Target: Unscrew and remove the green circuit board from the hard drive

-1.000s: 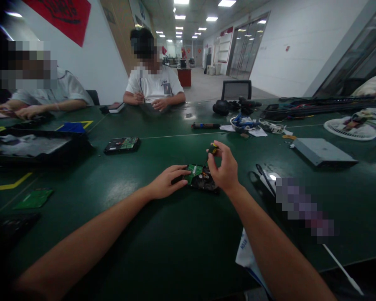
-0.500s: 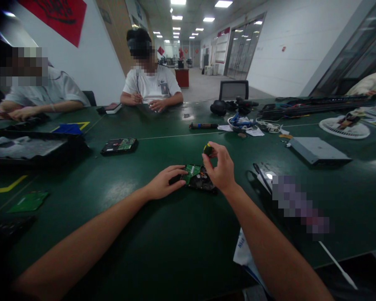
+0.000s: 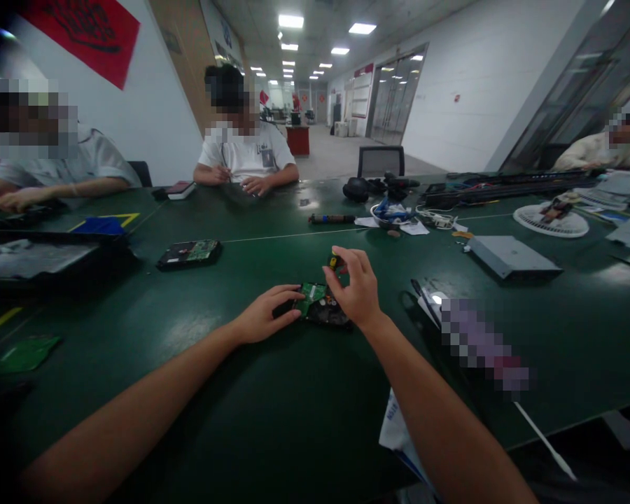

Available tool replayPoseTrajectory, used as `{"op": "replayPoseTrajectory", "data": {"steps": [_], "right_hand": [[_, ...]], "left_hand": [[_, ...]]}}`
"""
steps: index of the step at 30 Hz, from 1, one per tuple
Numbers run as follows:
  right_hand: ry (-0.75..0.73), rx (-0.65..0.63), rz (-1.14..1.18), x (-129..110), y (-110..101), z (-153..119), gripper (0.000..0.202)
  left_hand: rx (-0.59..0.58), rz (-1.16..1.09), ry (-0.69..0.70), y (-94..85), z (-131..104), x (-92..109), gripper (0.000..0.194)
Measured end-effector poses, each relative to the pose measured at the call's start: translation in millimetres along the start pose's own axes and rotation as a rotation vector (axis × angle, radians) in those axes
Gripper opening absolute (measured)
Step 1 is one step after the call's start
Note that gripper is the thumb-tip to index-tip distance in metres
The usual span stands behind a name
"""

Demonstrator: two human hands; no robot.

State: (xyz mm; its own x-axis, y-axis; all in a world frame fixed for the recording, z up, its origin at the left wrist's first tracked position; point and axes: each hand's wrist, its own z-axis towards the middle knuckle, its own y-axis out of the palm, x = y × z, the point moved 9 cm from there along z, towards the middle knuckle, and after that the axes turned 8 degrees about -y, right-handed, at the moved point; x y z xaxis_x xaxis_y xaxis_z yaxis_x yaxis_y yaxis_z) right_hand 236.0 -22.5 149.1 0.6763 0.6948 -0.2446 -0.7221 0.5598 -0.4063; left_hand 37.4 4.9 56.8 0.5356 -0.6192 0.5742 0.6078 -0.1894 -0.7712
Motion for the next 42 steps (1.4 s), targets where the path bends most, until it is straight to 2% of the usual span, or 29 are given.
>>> {"op": "replayPoseTrajectory", "data": {"steps": [6,12,15,19,26,36,42], "right_hand": [[0.040,-0.006,0.073,6.5,3.8,-3.3,0.046],[0.014,0.031,-0.026,7.0,-8.3,-0.6,0.042],[0.009,0.016,-0.003,4.6,-7.8,0.6,0.043],[0.012,-0.024,0.043,3.6,-1.0,-1.2,0.045],[0.011,0.016,-0.015,5.3,-4.3,-0.6,0.043],[0.000,-0.006,0.001,0.4,1.6,1.5,0.046],[0.027,-0.009,0.034,4.7,6.2,-1.0,0.049]], "left_hand": [[-0.001,0.005,-0.008,0.2,0.2,0.3,0.040],[0.000,0.000,-0.010,2.3,-0.2,-2.2,0.040],[0.000,-0.001,-0.005,2.8,-0.4,-3.3,0.040],[0.007,-0.006,0.015,1.1,-0.7,0.3,0.038],[0.037,0.025,0.075,-2.7,-1.2,8.2,0.038],[0.005,-0.004,0.038,-2.3,-1.3,4.8,0.048],[-0.009,0.048,-0.028,1.2,0.1,-5.4,0.063]]}}
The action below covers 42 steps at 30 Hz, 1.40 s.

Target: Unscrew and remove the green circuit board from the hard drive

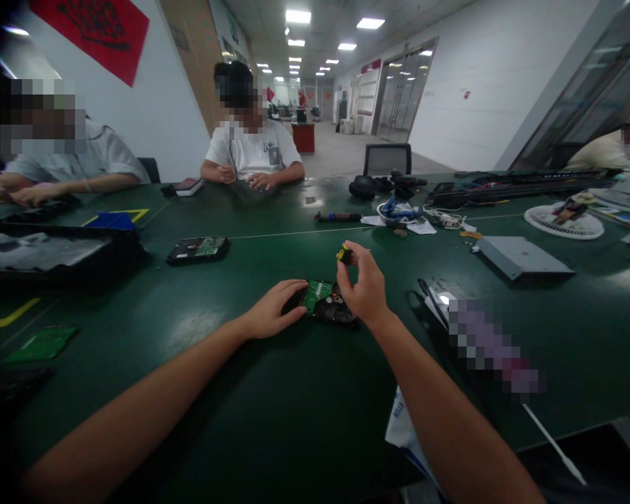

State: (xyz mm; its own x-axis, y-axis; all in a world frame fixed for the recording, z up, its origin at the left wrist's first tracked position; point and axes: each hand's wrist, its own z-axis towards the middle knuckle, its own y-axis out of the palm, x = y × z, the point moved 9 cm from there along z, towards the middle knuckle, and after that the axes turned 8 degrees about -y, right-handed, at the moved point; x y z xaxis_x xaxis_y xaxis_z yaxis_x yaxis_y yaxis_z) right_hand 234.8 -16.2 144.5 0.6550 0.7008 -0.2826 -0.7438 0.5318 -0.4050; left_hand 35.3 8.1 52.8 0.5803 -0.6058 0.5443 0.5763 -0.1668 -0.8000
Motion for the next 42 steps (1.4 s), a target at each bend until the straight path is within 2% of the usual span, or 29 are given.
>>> {"op": "replayPoseTrajectory", "data": {"steps": [7,14,17,21,29,36,42], "right_hand": [[-0.002,0.029,-0.056,0.4,-0.7,-1.5,0.048],[0.021,0.015,-0.022,0.4,1.9,-1.5,0.049],[0.002,0.035,-0.065,-2.4,1.6,-2.3,0.049],[0.011,0.028,0.023,-3.3,6.5,-4.3,0.053],[-0.037,0.020,-0.029,-7.5,4.0,-4.6,0.048],[0.009,-0.020,0.014,-5.8,7.1,-6.2,0.049],[0.001,0.005,-0.028,-4.0,3.2,-5.1,0.046]], "left_hand": [[-0.029,0.032,0.007,0.5,1.8,3.4,0.065],[-0.102,0.018,0.048,-6.4,9.9,-4.6,0.073],[-0.099,-0.011,0.058,-8.2,12.1,-9.8,0.077],[-0.093,-0.060,0.043,-7.2,12.0,-14.8,0.081],[-0.101,-0.047,0.018,-4.1,7.1,-9.7,0.092],[-0.094,-0.028,-0.004,-2.6,5.8,-9.9,0.090],[-0.099,-0.056,-0.011,-5.1,6.6,-9.4,0.076]]}}
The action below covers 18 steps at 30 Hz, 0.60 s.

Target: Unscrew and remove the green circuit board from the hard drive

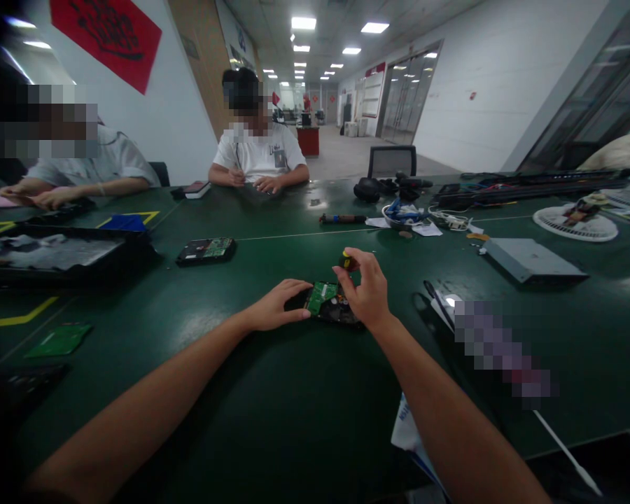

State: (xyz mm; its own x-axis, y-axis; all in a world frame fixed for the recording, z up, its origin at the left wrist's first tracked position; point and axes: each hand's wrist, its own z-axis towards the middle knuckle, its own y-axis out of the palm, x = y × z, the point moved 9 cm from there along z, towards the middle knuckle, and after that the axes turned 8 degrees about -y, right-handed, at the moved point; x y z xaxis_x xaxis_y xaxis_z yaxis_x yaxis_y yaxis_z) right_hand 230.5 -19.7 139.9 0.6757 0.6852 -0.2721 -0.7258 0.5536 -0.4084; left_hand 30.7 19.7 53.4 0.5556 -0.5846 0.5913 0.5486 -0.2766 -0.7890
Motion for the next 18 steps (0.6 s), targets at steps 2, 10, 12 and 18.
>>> {"op": "replayPoseTrajectory", "data": {"steps": [2,10,12,18], "right_hand": [[0.016,-0.009,0.027,1.3,1.5,0.0,0.048],[-0.036,-0.003,-0.008,-4.7,0.0,2.1,0.048],[-0.033,-0.009,-0.009,-4.4,-0.1,2.5,0.050],[0.013,-0.007,0.040,3.0,1.4,0.4,0.051]], "left_hand": [[0.004,-0.007,0.007,-0.4,0.3,0.7,0.077],[0.009,-0.006,0.011,0.1,0.6,0.7,0.078],[0.008,-0.006,0.010,-0.1,0.4,0.8,0.078],[0.002,-0.008,0.000,-0.1,0.3,0.1,0.078]]}}
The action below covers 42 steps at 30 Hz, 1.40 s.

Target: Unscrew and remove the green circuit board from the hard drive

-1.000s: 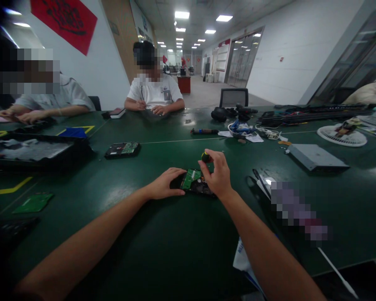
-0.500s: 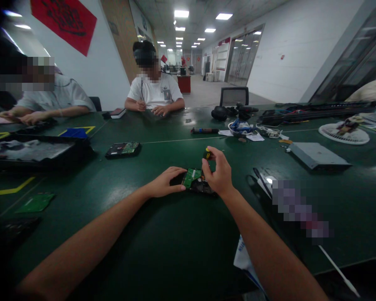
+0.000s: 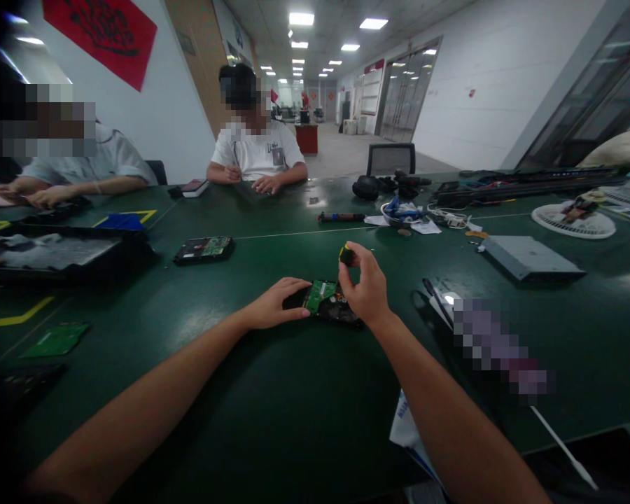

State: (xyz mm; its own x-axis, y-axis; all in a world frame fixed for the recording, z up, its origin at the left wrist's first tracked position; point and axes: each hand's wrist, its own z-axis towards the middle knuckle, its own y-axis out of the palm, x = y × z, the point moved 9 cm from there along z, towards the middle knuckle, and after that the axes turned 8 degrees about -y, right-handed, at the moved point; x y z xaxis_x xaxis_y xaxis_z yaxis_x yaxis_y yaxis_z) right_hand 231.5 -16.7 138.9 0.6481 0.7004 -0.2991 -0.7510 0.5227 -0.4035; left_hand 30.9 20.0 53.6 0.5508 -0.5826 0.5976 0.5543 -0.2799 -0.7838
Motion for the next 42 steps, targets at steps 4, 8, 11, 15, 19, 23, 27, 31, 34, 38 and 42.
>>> {"op": "replayPoseTrajectory", "data": {"steps": [4,8,11,15,19,23,27,31,34,38,42], "right_hand": [[-0.025,0.003,-0.061,-1.1,-1.3,0.3,0.050],[-0.001,-0.011,-0.003,-1.1,0.7,1.1,0.051],[0.009,-0.001,0.003,-1.0,0.5,1.3,0.050],[-0.032,0.005,-0.063,-3.9,-0.1,1.1,0.050],[-0.020,0.003,0.001,-2.3,3.4,1.6,0.052],[-0.025,0.020,-0.038,-1.9,6.0,6.0,0.048],[-0.037,0.033,-0.052,-0.2,5.7,6.9,0.046],[0.000,-0.012,-0.008,5.4,6.1,2.9,0.048],[-0.017,-0.016,-0.050,3.4,3.5,2.4,0.048],[-0.043,-0.031,-0.056,-1.4,4.1,3.5,0.051],[-0.036,-0.031,-0.037,-2.7,4.8,3.3,0.051]], "left_hand": [[0.010,0.002,0.003,-0.4,0.2,0.1,0.077],[-0.004,0.000,-0.010,0.5,0.4,-0.9,0.077],[-0.002,0.000,-0.016,0.8,0.6,-2.4,0.078],[0.005,0.003,-0.001,1.7,0.8,-3.2,0.077],[0.001,-0.002,0.006,1.9,1.1,-2.2,0.077],[0.005,0.003,-0.001,0.2,0.9,-0.1,0.076],[0.006,0.004,-0.006,-0.6,0.4,0.6,0.077],[0.004,-0.004,-0.011,0.0,0.7,-1.2,0.076],[-0.001,0.001,-0.006,1.1,1.4,-1.9,0.076],[0.014,0.006,0.005,0.7,1.7,-1.9,0.077],[0.018,0.006,0.000,0.9,1.5,-2.6,0.078]]}}
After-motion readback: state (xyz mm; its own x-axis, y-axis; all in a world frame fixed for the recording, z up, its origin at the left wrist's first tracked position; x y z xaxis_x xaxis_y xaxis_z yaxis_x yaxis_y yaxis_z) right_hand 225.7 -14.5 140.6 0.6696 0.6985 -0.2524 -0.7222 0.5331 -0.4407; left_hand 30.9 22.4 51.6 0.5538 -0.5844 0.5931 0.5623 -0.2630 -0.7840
